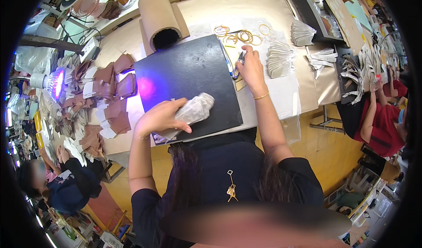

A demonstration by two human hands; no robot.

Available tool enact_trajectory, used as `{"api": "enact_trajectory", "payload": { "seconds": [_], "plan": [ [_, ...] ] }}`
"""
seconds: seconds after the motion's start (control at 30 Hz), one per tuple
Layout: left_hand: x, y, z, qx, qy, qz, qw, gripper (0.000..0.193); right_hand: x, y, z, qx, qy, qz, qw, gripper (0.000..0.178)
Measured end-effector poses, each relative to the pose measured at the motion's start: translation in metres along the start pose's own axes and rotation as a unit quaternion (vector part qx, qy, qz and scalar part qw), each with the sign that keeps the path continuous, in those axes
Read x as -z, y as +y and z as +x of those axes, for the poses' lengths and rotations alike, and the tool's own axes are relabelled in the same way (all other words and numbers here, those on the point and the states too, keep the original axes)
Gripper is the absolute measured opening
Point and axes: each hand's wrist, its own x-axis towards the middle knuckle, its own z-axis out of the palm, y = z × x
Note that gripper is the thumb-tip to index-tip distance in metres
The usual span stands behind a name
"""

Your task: The person unpacks a bundle of white fabric pieces, then uses a pen to mark individual pieces on a black mat. A smartphone is briefly used on the table, then the person resumes marking fabric pieces one at a time.

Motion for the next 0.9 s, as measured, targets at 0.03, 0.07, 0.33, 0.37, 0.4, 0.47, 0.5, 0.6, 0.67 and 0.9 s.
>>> {"api": "enact_trajectory", "payload": {
  "seconds": [0.03, 0.07, 0.33, 0.37, 0.4, 0.47, 0.5, 0.6, 0.67, 0.9],
  "plan": [
    [-0.002, -0.002, 0.007, -0.031, -0.026, -0.025, 0.999, 0.076, 0.000, -0.001, -0.001, 0.004, 0.008, -0.001, 1.000, 0.058],
    [-0.005, -0.003, 0.017, 0.017, -0.040, 0.011, 0.999, 0.077, 0.000, -0.002, -0.002, -0.003, 0.001, 0.000, 1.000, 0.060],
    [-0.051, 0.011, 0.011, 0.016, 0.174, 0.204, 0.963, 0.086, 0.016, 0.015, 0.007, -0.093, -0.054, 0.150, 0.983, 0.073],
    [-0.057, 0.015, 0.010, 0.020, 0.185, 0.210, 0.960, 0.082, 0.017, 0.018, 0.010, -0.089, -0.060, 0.155, 0.982, 0.074],
    [-0.062, 0.019, 0.010, 0.024, 0.194, 0.216, 0.957, 0.079, 0.018, 0.020, 0.012, -0.086, -0.067, 0.158, 0.981, 0.076],
    [-0.067, 0.022, 0.010, 0.041, 0.195, 0.203, 0.959, 0.070, 0.020, 0.025, 0.018, -0.118, -0.100, 0.190, 0.970, 0.076],
    [-0.066, 0.023, 0.010, 0.034, 0.190, 0.209, 0.959, 0.069, 0.022, 0.026, 0.019, -0.090, -0.076, 0.168, 0.979, 0.077],
    [-0.064, 0.024, 0.010, 0.026, 0.169, 0.226, 0.959, 0.068, 0.024, 0.023, 0.018, 0.017, 0.065, 0.066, 0.996, 0.057],
    [-0.063, 0.025, 0.011, 0.024, 0.161, 0.238, 0.958, 0.068, 0.024, 0.018, 0.010, 0.073, 0.001, 0.015, 0.997, 0.036],
    [-0.067, 0.024, 0.010, 0.020, 0.184, 0.202, 0.962, 0.069, -0.010, -0.001, -0.036, 0.122, 0.009, -0.100, 0.987, 0.011]
  ]
}}
